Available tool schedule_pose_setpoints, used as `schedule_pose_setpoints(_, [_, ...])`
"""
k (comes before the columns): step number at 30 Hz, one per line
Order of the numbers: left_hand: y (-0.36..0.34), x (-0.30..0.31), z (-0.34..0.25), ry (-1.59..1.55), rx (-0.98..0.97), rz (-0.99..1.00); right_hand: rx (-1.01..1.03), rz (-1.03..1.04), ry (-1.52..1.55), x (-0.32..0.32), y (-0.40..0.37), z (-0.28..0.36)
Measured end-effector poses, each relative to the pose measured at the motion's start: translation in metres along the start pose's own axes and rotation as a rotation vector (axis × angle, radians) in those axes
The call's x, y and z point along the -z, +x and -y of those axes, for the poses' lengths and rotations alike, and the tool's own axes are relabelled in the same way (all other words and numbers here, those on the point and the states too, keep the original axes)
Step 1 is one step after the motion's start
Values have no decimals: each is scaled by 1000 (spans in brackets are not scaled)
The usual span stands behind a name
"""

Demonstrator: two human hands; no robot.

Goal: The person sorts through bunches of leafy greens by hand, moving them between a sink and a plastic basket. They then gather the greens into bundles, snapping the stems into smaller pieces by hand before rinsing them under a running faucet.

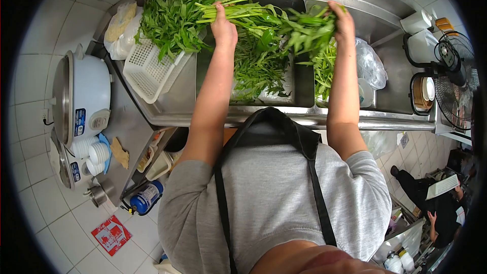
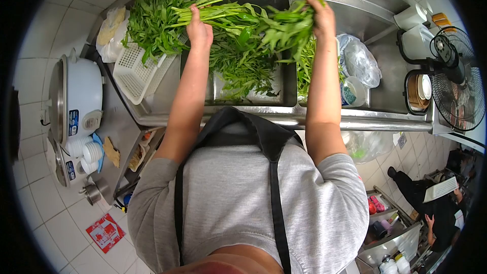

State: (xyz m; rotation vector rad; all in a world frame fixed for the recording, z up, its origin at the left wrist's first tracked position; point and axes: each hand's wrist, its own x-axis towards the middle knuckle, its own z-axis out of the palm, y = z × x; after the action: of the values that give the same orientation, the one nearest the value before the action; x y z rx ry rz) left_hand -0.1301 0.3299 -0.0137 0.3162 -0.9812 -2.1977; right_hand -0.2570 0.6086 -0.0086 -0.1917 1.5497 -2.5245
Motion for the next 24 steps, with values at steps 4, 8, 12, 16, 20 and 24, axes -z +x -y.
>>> schedule_pose_setpoints(4, [8, 0, -26, -22, -44, 172, 127, -8, -46, 40, -13, 58])
schedule_pose_setpoints(8, [14, 4, -45, -40, 8, 208, 147, 30, -203, 43, -23, 87])
schedule_pose_setpoints(12, [11, -5, -49, -86, 64, 238, 202, 85, -766, 9, -31, 80])
schedule_pose_setpoints(16, [10, -13, -42, -135, 60, 210, 268, 227, -1170, -41, -52, 63])
schedule_pose_setpoints(20, [9, -21, -29, -115, 1, 188, 277, 426, -1363, -102, -86, 37])
schedule_pose_setpoints(24, [1, -35, -16, 10, -108, 9, 237, 586, -1418, -138, -95, -4])
